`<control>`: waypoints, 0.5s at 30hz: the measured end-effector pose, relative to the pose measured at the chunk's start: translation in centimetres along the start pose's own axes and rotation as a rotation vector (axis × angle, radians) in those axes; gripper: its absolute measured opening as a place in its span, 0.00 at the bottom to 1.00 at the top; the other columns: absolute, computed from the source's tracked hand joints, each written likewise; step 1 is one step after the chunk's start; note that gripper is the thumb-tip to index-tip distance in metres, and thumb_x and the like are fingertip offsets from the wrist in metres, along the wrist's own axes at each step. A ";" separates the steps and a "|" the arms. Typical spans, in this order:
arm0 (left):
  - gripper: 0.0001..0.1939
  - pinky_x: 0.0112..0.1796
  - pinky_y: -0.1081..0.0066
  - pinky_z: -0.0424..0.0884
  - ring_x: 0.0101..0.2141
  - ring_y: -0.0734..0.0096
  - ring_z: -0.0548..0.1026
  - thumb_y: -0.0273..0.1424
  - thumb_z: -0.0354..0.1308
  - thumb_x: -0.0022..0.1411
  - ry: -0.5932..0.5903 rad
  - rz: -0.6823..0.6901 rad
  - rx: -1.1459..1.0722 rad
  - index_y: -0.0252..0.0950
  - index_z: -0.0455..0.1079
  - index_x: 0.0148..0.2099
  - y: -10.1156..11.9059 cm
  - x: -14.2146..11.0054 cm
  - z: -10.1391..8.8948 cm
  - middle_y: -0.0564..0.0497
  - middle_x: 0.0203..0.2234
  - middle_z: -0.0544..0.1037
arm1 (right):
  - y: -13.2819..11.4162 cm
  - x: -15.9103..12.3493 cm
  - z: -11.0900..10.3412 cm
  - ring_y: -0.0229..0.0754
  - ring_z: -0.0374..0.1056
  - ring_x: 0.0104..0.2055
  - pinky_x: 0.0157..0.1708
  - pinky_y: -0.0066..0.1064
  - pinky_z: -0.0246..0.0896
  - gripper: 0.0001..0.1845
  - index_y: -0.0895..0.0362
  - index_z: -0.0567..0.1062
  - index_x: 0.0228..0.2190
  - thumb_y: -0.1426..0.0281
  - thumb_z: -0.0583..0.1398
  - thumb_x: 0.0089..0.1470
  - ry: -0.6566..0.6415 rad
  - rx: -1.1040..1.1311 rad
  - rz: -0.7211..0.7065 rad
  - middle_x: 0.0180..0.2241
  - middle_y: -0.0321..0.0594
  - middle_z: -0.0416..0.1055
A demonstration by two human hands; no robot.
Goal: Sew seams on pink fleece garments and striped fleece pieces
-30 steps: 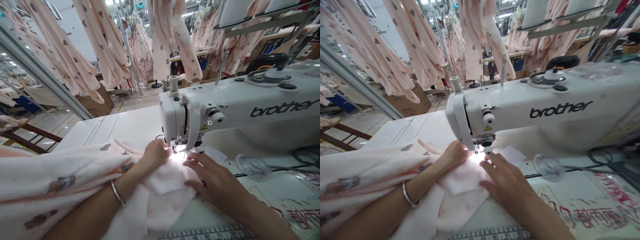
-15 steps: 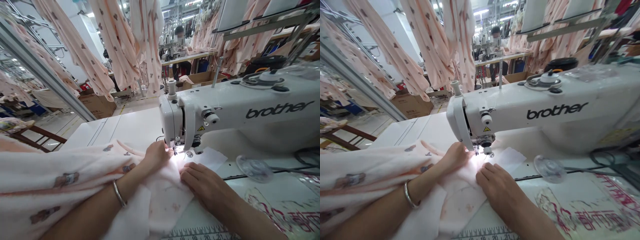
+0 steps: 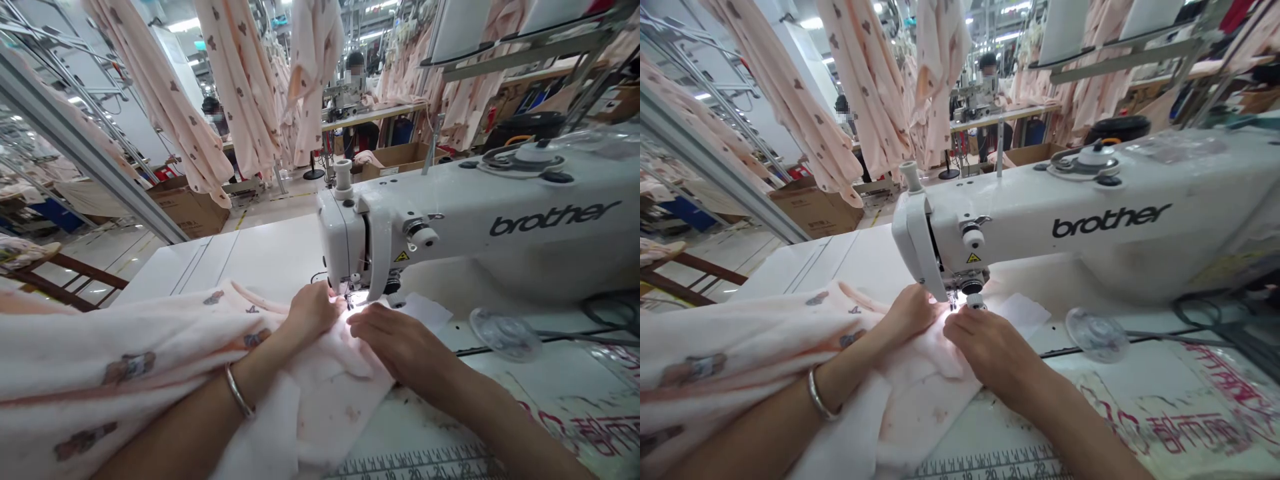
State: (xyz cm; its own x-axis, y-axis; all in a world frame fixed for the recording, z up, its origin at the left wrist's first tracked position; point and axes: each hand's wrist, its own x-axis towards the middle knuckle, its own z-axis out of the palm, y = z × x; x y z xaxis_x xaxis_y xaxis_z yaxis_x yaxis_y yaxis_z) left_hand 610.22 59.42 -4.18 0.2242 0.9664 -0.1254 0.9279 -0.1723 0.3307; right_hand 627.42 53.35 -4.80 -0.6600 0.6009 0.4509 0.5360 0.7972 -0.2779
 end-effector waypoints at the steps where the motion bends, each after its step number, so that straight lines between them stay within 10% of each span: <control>1: 0.11 0.25 0.71 0.55 0.26 0.67 0.70 0.33 0.50 0.56 0.003 -0.003 0.000 0.36 0.69 0.27 0.0 0.0 0.0 0.49 0.22 0.73 | 0.2 -0.2 -0.4 0.42 0.65 0.42 0.38 0.36 0.65 0.15 0.57 0.69 0.38 0.82 0.47 0.57 0.007 0.001 0.013 0.38 0.43 0.70; 15: 0.10 0.26 0.71 0.56 0.28 0.65 0.72 0.33 0.50 0.56 0.003 -0.016 0.011 0.35 0.69 0.28 0.1 -0.3 0.0 0.48 0.24 0.75 | 0.8 -0.6 0.2 0.41 0.64 0.41 0.36 0.33 0.63 0.14 0.57 0.69 0.35 0.81 0.46 0.58 -0.028 -0.021 0.010 0.39 0.43 0.70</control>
State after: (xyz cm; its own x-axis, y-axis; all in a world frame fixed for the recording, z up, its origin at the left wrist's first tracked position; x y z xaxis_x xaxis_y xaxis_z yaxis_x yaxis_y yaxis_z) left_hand 610.26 59.16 -4.12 0.2088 0.9696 -0.1278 0.9345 -0.1593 0.3183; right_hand 628.12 53.64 -5.42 -0.6688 0.6108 0.4238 0.5537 0.7897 -0.2643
